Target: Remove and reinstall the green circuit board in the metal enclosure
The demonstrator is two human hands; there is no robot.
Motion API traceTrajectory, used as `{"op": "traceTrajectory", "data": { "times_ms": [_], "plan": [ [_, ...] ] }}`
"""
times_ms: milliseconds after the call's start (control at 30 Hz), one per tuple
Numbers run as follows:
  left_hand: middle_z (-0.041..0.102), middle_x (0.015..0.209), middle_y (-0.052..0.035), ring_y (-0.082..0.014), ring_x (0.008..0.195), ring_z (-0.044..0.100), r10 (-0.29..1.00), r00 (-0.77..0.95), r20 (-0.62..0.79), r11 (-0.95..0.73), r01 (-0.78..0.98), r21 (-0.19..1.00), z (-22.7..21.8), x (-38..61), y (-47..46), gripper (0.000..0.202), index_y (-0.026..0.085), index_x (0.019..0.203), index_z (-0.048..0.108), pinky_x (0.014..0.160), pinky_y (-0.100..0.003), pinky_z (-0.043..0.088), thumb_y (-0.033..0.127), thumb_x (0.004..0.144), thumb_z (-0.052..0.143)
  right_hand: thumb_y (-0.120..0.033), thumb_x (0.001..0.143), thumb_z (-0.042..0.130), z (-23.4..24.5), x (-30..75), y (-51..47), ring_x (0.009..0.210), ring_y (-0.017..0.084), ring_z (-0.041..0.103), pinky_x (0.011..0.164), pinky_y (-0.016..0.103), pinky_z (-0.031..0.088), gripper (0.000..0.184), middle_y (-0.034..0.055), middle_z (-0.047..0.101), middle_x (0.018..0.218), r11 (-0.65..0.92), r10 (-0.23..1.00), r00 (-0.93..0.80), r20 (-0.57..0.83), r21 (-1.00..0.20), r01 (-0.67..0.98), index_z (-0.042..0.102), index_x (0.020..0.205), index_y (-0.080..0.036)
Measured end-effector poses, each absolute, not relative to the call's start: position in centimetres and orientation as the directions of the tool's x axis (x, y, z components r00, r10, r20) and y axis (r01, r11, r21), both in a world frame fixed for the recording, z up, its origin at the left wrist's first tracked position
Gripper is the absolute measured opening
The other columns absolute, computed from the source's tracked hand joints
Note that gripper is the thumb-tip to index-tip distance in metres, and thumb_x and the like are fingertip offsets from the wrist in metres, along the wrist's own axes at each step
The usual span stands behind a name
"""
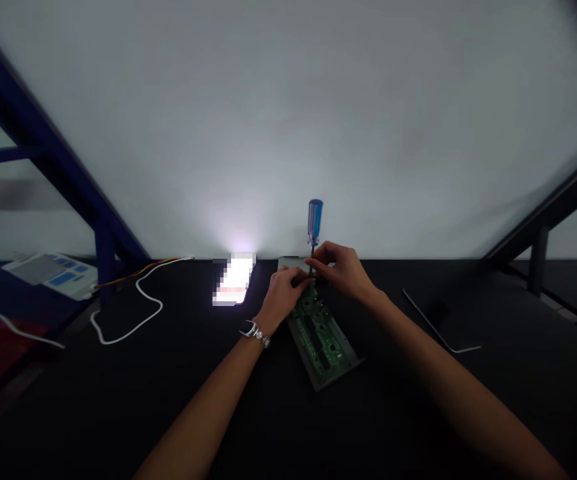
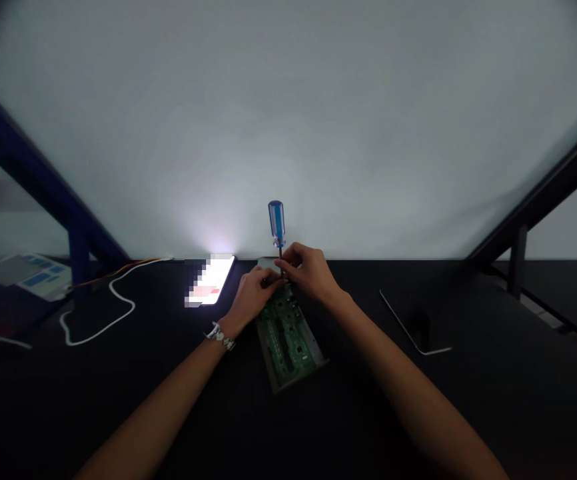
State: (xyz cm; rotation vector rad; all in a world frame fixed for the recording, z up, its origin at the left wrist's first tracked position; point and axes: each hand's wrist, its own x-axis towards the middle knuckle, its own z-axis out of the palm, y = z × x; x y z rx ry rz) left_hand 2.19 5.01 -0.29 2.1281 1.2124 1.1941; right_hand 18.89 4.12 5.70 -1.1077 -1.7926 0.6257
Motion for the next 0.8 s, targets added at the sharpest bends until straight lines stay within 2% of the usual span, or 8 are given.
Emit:
{"op": "traceTrajectory", "data": {
  "times_ms": [67, 133, 267, 333, 467, 633, 700, 800],
  "plan": [
    [0.065, 0.074, -0.0017, -0.0182, 0.079, 0.059, 0.843, 0.252, 0.475, -0.536, 0.481, 0.694, -0.24, 2.19, 4.97, 0.008, 0.021, 0.085, 0.072, 0.074, -0.03, 0.048, 0.028, 0.082, 0.071, -0.035, 0.085, 0.062, 5.7, 18.71, 4.02, 0.061, 0.014, 0.06, 0.057, 0.027, 0.049, 0.019, 0.0009, 0.064, 0.066, 0.478, 0.876, -0.189, 0.443, -0.753, 0.453, 0.06, 0.077, -0.017],
    [0.067, 0.081, -0.0026, -0.019, 0.083, 0.059, 0.842, 0.267, 0.468, -0.538, 0.463, 0.704, -0.2, 2.15, 4.92, 0.012, 0.021, 0.093, 0.072, 0.075, -0.03, 0.048, 0.028, 0.082, 0.07, -0.032, 0.088, 0.059, 5.82, 18.61, 3.88, 0.061, 0.015, 0.06, 0.057, 0.027, 0.049, 0.017, 0.0006, 0.063, 0.066, 0.482, 0.875, -0.21, 0.437, -0.742, 0.467, 0.06, 0.079, -0.018],
    [0.067, 0.092, -0.0044, -0.0189, 0.084, 0.061, 0.851, 0.304, 0.429, -0.526, 0.461, 0.715, -0.13, 2.06, 4.78, 0.024, 0.023, 0.11, 0.069, 0.075, -0.031, 0.049, 0.026, 0.087, 0.065, -0.027, 0.09, 0.053, 6.03, 18.66, 3.67, 0.065, 0.015, 0.064, 0.058, 0.027, 0.051, 0.011, 0.0035, 0.068, 0.08, 0.48, 0.877, -0.264, 0.402, -0.768, 0.424, 0.06, 0.089, -0.018],
    [0.067, 0.087, -0.0038, -0.0191, 0.083, 0.061, 0.854, 0.307, 0.421, -0.521, 0.488, 0.7, -0.13, 2.11, 4.7, 0.02, 0.023, 0.105, 0.072, 0.076, -0.032, 0.049, 0.027, 0.088, 0.063, -0.027, 0.09, 0.051, 6.02, 18.69, 3.65, 0.065, 0.015, 0.065, 0.058, 0.027, 0.051, 0.012, 0.0052, 0.069, 0.087, 0.477, 0.876, -0.288, 0.388, -0.786, 0.392, 0.06, 0.093, -0.018],
    [0.066, 0.078, -0.0023, -0.019, 0.08, 0.061, 0.862, 0.243, 0.445, -0.503, 0.525, 0.687, -0.24, 2.45, 4.54, 0.012, 0.023, 0.093, 0.074, 0.076, -0.031, 0.047, 0.027, 0.087, 0.064, -0.029, 0.088, 0.055, 5.83, 18.63, 3.77, 0.071, 0.016, 0.066, 0.062, 0.028, 0.052, 0.013, 0.0051, 0.069, 0.088, 0.487, 0.873, -0.257, 0.415, -0.766, 0.419, 0.062, 0.094, -0.018],
    [0.066, 0.078, -0.0019, -0.0179, 0.078, 0.061, 0.874, 0.166, 0.456, -0.473, 0.503, 0.723, -0.35, 2.78, 4.41, 0.009, 0.021, 0.086, 0.074, 0.074, -0.03, 0.048, 0.029, 0.083, 0.069, -0.035, 0.083, 0.064, 5.66, 18.58, 3.9, 0.06, 0.015, 0.059, 0.057, 0.026, 0.048, 0.02, 0.0014, 0.065, 0.066, 0.455, 0.88, -0.144, 0.452, -0.717, 0.528, 0.061, 0.074, -0.018],
    [0.066, 0.08, -0.0023, -0.0193, 0.083, 0.061, 0.87, 0.182, 0.458, -0.481, 0.509, 0.714, -0.31, 2.69, 4.42, 0.011, 0.022, 0.089, 0.073, 0.076, -0.031, 0.048, 0.03, 0.083, 0.069, -0.034, 0.085, 0.06, 5.73, 18.61, 3.86, 0.058, 0.014, 0.058, 0.055, 0.026, 0.046, 0.021, 0.001, 0.063, 0.063, 0.447, 0.886, -0.156, 0.437, -0.71, 0.544, 0.06, 0.073, -0.018],
    [0.067, 0.086, -0.0031, -0.02, 0.089, 0.06, 0.85, 0.256, 0.461, -0.525, 0.489, 0.697, -0.29, 2.43, 4.55, 0.018, 0.023, 0.101, 0.072, 0.08, -0.032, 0.048, 0.029, 0.084, 0.067, -0.03, 0.087, 0.057, 6.01, 18.71, 3.69, 0.063, 0.015, 0.061, 0.057, 0.026, 0.047, 0.015, 0.0025, 0.067, 0.07, 0.456, 0.887, -0.209, 0.412, -0.706, 0.542, 0.063, 0.08, -0.017]
  ]
}}
